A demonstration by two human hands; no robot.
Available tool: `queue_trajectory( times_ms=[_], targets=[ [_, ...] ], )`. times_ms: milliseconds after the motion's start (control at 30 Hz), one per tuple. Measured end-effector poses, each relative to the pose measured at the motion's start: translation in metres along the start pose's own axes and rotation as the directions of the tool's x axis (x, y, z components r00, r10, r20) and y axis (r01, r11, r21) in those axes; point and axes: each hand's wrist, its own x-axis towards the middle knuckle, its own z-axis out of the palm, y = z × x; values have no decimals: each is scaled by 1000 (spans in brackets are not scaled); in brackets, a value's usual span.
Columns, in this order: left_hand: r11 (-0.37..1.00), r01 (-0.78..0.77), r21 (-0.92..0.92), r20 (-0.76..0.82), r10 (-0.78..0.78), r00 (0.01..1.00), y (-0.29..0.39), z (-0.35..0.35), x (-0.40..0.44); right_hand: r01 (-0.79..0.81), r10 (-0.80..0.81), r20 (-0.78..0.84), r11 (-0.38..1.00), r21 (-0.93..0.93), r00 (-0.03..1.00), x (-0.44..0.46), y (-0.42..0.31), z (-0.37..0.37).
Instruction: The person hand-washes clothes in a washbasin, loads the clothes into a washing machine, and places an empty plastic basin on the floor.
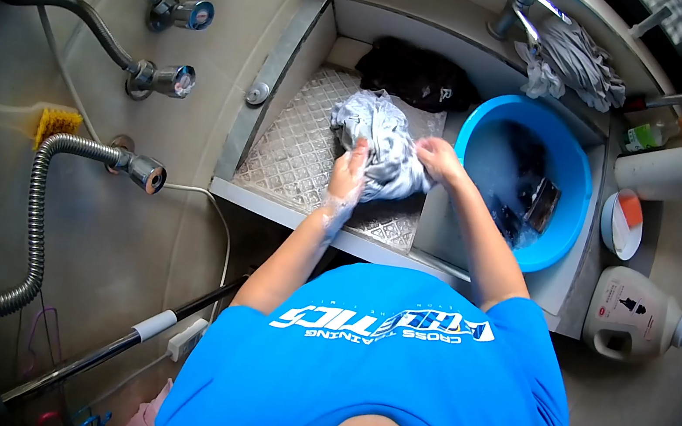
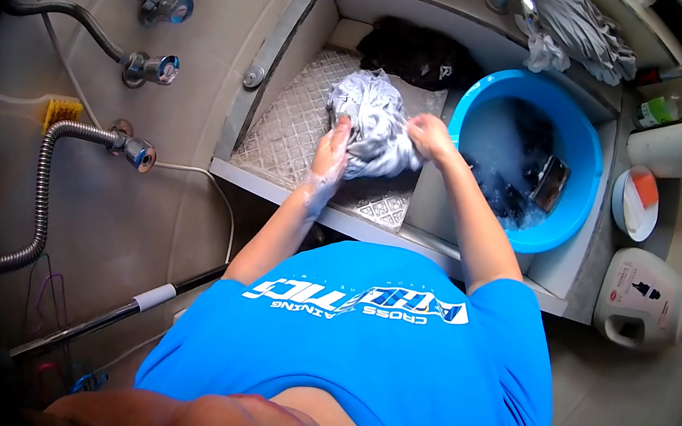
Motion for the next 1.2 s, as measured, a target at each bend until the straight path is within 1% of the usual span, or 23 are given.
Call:
queue_trajectory(
  times_ms=[33,167,200,233,267,300,367,433,500,533,567,600,633,667,700,767,867,933,967,1000,1033,1133,1200],
  targets=[
    [958,3,285,-8,0,1000,-3,-21,1,-304,301,48,949,89,952,-16,-18,-8],
    [987,-16,159,-159,42,986,0,-64,1,-317,315,89,948,6,945,-41,-55,-36],
    [994,-44,102,-157,60,986,16,-66,-5,-170,171,-74,985,27,982,-39,-42,-43],
    [994,-42,103,-161,59,985,33,-60,-11,-150,170,-126,977,153,977,-43,-67,-62],
    [987,-157,40,-119,160,980,49,-49,-17,118,-44,-311,967,226,950,-42,-72,-73],
    [964,-265,-27,-83,262,961,60,-43,-21,155,-10,-372,920,360,928,-47,-101,-89],
    [967,-234,-104,51,240,969,67,-53,-20,376,-87,-457,715,590,885,-44,-135,-102],
    [945,-242,221,382,144,913,67,-71,-1,410,-114,-529,772,486,841,-24,-133,-94],
    [823,-217,525,88,201,976,25,-88,44,253,-103,-384,895,367,918,19,-77,-65],
    [717,-283,637,83,301,950,25,-79,55,340,-319,-412,940,-26,853,32,-66,-41],
    [591,-333,735,91,400,912,24,-65,62,157,-135,-110,962,224,985,64,6,-4],
    [618,-358,700,204,308,929,25,-54,67,-35,43,-138,998,59,989,55,9,33],
    [616,-360,701,200,315,928,19,-46,69,217,-324,-274,909,-356,906,48,12,53],
    [491,-444,750,325,312,893,7,-39,68,299,-399,-277,892,-339,874,35,3,56],
    [361,-521,773,446,275,852,-4,-37,63,241,-261,-231,964,-111,937,13,-32,45],
    [310,-584,750,549,199,812,24,-37,33,338,-369,-169,923,-184,914,-37,-67,33],
    [260,-491,831,483,98,870,2,-27,8,445,-451,47,850,-282,891,-74,-86,38],
    [257,-426,868,436,19,900,-6,-16,23,392,-412,-14,877,-276,911,-51,-68,45],
    [176,-482,858,448,199,871,-11,-12,32,388,-421,-76,881,-269,904,-28,-51,51],
    [195,-492,848,467,161,869,-10,-12,46,418,-459,-103,866,-273,883,-4,-43,53],
    [217,-501,838,486,120,866,-7,-12,60,270,-320,-132,916,-297,938,15,-32,54],
    [351,-426,833,397,155,904,-4,-7,90,178,-181,-125,983,-37,976,80,-11,43],
    [417,-404,814,346,211,914,-17,-10,100,63,-77,-299,996,-56,951,108,-5,42]
  ],
)
